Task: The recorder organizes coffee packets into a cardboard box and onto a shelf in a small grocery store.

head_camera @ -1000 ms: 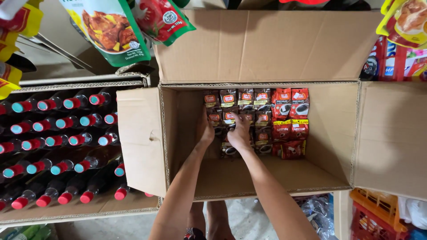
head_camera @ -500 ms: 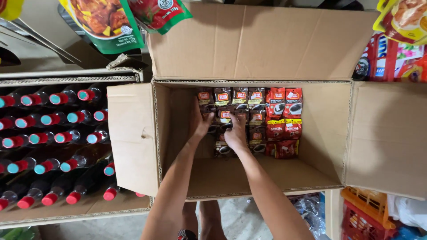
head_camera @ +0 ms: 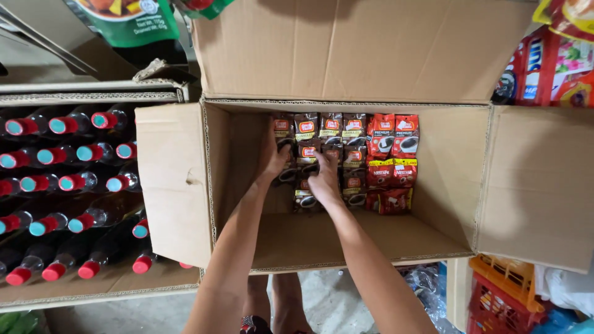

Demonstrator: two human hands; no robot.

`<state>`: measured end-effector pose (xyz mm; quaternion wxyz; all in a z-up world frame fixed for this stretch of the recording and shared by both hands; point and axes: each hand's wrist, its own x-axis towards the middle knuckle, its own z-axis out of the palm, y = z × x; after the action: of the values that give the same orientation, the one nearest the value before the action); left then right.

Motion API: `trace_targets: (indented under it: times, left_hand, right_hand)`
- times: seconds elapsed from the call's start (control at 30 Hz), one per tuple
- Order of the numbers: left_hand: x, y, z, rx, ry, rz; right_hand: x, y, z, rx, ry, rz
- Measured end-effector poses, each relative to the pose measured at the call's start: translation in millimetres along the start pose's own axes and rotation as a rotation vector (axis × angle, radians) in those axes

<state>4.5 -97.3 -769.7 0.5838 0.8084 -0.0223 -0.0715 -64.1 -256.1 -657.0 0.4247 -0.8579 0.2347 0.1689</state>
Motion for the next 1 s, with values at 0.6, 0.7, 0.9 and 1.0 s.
trace_targets:
  times: [0.6, 0.7, 0.9, 1.0]
  left_hand:
    - [-32.8, -10.2, -6.0, 0.128, 0.101, -0.131]
    - [-34.7, -7.6, -4.6, 0.139, 0.032, -0.045]
    - [-41.6, -5.1, 6.4, 0.249, 0.06, -0.559]
    - [-40.9, 23.7, -0.3, 0.391, 0.018, -0.423]
  right_hand:
    - [-4.2, -13.8, 30.0, -0.246, -0.183, -0.048]
    - [5.8, 1.9, 38.5, -0.26, -0.187, -0.053]
    - [-2.8, -31.4, 24.7, -0.297, -0.281, 0.085]
    - [2.8, -20.6, 33.2, -0.339, -0.316, 0.117]
